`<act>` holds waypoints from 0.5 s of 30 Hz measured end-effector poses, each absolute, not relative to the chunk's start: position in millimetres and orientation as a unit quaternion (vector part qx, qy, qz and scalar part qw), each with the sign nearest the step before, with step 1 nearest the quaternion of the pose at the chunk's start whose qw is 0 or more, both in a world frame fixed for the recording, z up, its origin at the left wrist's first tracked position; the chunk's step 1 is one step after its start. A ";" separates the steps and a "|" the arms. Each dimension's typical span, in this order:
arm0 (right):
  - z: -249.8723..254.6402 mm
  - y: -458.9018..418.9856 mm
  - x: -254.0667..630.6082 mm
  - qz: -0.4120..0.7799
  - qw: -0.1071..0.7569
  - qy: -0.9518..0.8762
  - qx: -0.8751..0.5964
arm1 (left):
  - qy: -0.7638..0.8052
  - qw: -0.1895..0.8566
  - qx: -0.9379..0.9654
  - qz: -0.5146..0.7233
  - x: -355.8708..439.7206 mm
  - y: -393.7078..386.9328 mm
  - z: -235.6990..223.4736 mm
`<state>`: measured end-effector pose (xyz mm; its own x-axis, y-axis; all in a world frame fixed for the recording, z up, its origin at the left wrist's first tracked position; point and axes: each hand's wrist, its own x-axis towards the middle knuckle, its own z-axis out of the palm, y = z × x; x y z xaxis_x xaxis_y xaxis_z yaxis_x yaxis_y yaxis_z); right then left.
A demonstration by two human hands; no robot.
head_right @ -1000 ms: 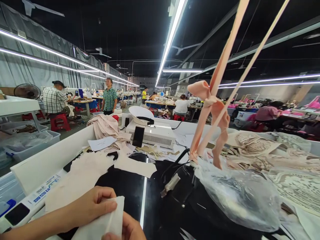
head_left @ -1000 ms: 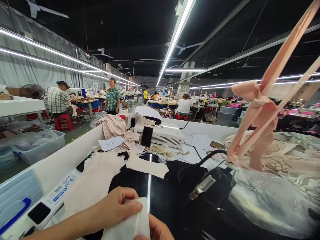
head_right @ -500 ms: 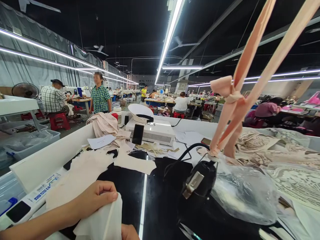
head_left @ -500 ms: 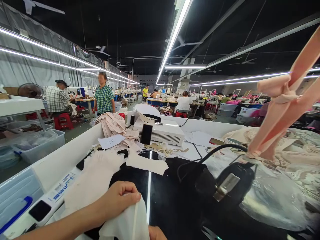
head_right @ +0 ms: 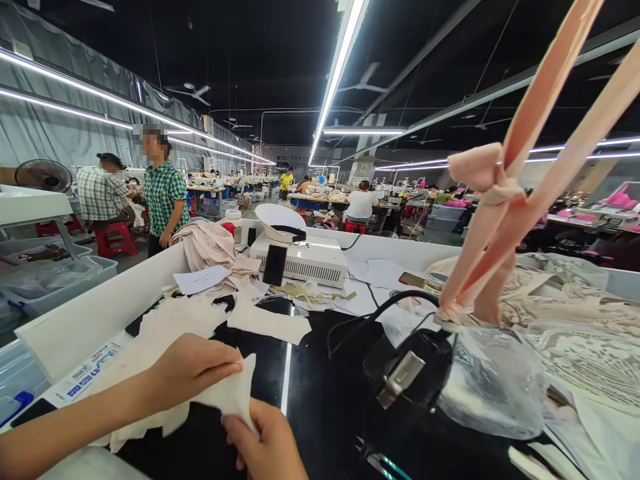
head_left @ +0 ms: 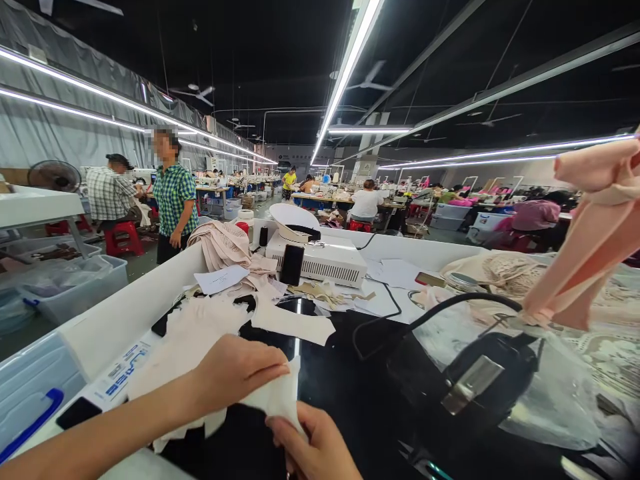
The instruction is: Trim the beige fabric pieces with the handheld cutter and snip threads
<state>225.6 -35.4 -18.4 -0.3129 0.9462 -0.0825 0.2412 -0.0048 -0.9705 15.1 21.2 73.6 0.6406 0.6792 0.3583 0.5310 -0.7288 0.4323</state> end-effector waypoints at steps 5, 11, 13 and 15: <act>-8.5 -4.9 244.7 0.293 0.332 -0.735 -0.514 | 0.064 -0.228 0.909 0.343 17.0 19.0 42.1; -37.7 13.0 261.7 0.043 0.248 -0.814 -0.524 | 0.119 -0.182 0.941 0.259 30.1 1.8 -30.1; -47.8 17.1 267.6 -0.041 0.227 -0.819 -0.526 | 0.149 -0.162 0.950 0.223 31.2 0.4 -38.3; -53.3 20.8 274.6 -0.122 0.216 -0.809 -0.532 | 0.165 -0.152 0.956 0.191 31.0 0.8 -39.0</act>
<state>274.6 20.8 -53.3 -0.3397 0.8089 0.4799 0.9145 0.4032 -0.0322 31.0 0.8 -39.0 0.8723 0.2574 0.4159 0.3735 -0.8995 -0.2268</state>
